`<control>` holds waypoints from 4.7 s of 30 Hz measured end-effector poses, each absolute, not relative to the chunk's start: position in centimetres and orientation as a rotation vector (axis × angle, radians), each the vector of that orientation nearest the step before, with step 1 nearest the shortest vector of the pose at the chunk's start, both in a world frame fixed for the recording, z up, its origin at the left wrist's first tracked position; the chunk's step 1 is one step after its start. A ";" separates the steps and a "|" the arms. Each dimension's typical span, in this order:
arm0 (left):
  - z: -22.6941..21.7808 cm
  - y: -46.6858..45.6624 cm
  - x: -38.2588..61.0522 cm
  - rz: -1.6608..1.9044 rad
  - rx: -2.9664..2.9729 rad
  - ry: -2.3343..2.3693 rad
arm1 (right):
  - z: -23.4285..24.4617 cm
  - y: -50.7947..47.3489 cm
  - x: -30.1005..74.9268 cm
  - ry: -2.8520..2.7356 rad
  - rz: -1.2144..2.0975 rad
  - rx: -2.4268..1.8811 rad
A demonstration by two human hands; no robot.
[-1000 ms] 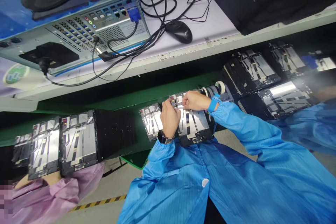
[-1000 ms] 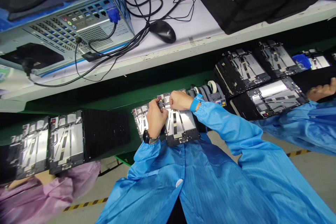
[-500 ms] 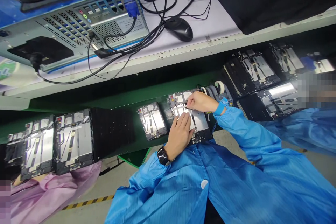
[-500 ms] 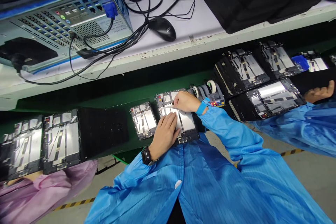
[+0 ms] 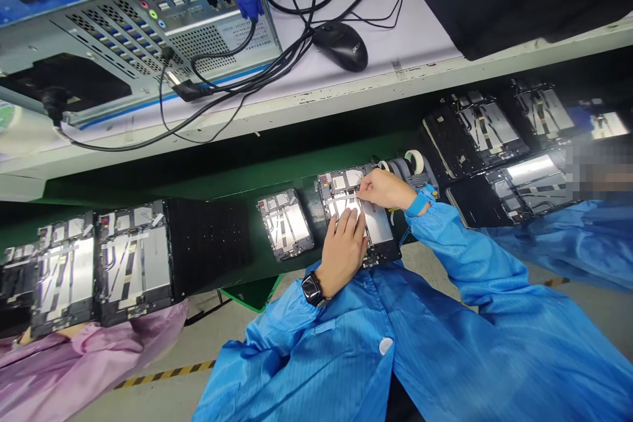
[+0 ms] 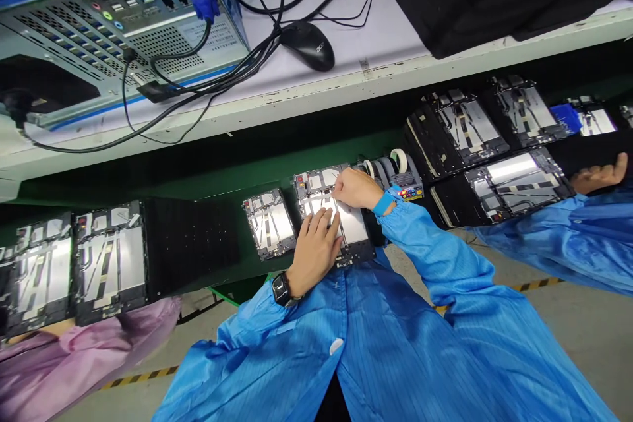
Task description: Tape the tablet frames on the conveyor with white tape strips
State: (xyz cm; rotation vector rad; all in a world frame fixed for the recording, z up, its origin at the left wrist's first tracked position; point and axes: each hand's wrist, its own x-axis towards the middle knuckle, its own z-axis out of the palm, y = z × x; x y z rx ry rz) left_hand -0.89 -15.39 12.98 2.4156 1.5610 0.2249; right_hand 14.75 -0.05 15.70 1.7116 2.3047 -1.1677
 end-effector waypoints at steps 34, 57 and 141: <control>13.0 -15.4 -0.8 0.140 2.503 1.601 | 20.0 -0.5 12.4 2.344 -1.296 1.570; 11.5 -10.2 -5.2 0.911 1.784 1.970 | 21.5 -0.2 11.6 2.388 -1.224 1.530; 12.1 -15.2 -5.3 0.663 2.179 1.604 | -4.7 -9.5 31.5 0.224 -2.030 3.468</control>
